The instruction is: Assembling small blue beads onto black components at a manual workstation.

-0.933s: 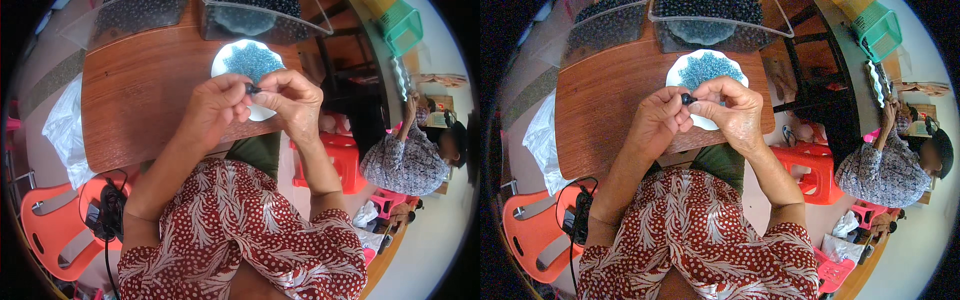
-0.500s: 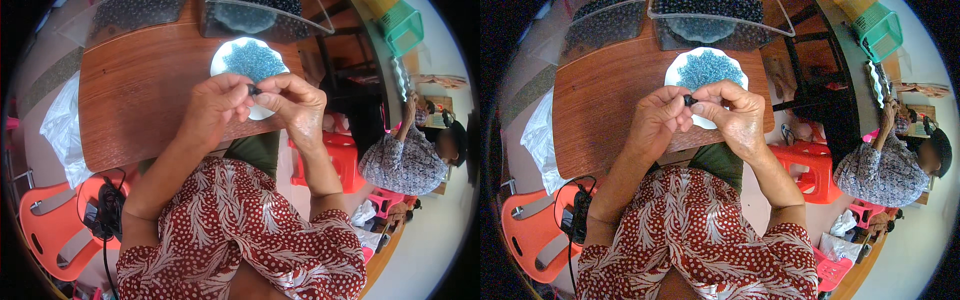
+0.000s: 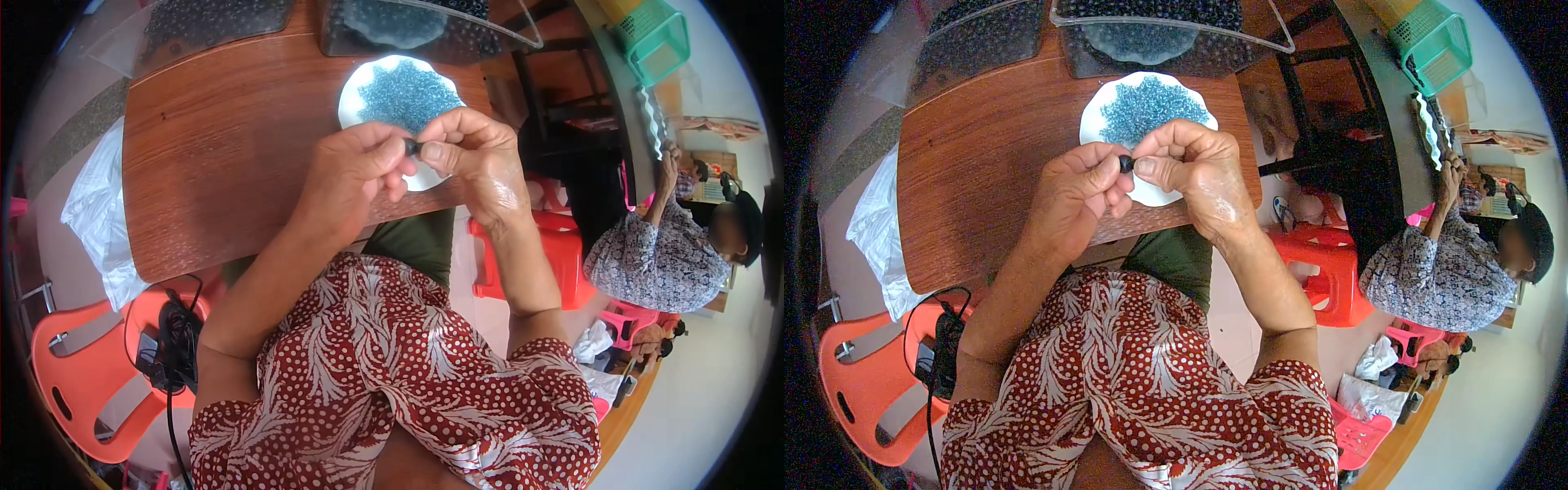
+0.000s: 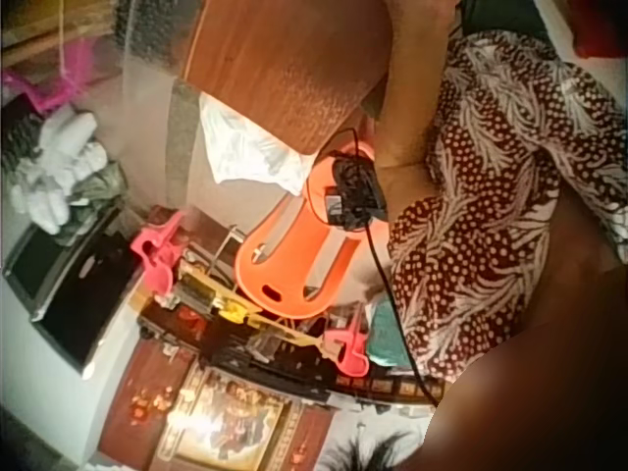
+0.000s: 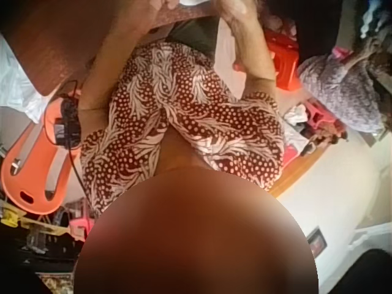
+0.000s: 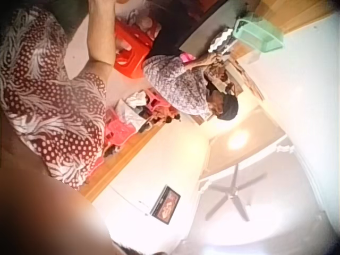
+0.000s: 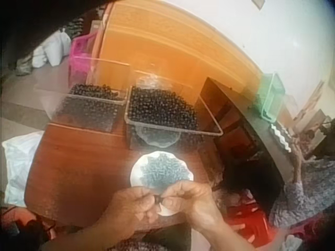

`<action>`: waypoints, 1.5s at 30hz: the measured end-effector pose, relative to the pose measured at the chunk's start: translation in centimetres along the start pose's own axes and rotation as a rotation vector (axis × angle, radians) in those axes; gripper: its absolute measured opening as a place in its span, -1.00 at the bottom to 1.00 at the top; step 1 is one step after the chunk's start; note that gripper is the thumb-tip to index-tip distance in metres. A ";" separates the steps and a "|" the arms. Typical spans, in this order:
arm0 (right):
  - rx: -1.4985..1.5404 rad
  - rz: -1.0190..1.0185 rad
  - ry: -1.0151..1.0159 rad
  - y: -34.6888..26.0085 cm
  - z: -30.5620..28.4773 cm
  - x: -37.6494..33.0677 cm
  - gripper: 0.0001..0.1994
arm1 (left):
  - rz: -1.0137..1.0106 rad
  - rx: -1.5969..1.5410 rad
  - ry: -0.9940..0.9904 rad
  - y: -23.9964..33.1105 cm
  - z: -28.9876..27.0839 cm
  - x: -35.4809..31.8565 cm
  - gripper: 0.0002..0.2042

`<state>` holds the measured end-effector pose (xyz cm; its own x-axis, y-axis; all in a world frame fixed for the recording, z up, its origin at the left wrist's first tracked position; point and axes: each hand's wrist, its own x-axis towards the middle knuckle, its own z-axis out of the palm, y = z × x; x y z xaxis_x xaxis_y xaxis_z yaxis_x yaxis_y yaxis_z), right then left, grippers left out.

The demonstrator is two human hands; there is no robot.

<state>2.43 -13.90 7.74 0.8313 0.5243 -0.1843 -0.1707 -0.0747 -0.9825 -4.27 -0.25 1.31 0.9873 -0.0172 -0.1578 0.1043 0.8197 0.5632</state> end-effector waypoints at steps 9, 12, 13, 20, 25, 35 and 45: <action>0.057 0.152 -0.092 -0.2 -0.6 0.7 -0.80 | -0.027 -0.017 -0.018 -0.1 0.0 0.0 -0.81; 0.056 0.186 -0.152 0.0 -1.0 1.0 -0.77 | -0.057 0.019 -0.005 0.0 0.4 -0.3 -0.82; 0.055 0.179 -0.178 0.1 -1.1 1.0 -0.75 | -0.060 0.005 0.018 -0.1 0.5 -0.3 -0.82; 0.080 0.241 -0.203 0.1 -0.6 0.7 -0.77 | -0.022 0.042 0.098 -0.8 0.9 -0.8 -0.83; 0.144 0.199 -0.196 0.3 0.0 0.9 -0.83 | -0.027 0.040 0.140 -0.5 1.1 -0.8 -0.83; 0.083 0.157 -0.177 0.6 1.0 1.2 -0.89 | -0.076 0.058 0.222 -0.1 1.2 -1.0 -0.86; -0.004 -0.237 -0.232 -1.5 1.3 -0.4 -0.69 | 0.292 0.468 0.108 8.2 2.6 -1.9 -0.85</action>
<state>1.67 -12.88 9.33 0.7051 0.7066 0.0601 0.0153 0.0695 -0.9975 -5.01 4.98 8.34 0.9679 0.2511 -0.0097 -0.1051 0.4396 0.8920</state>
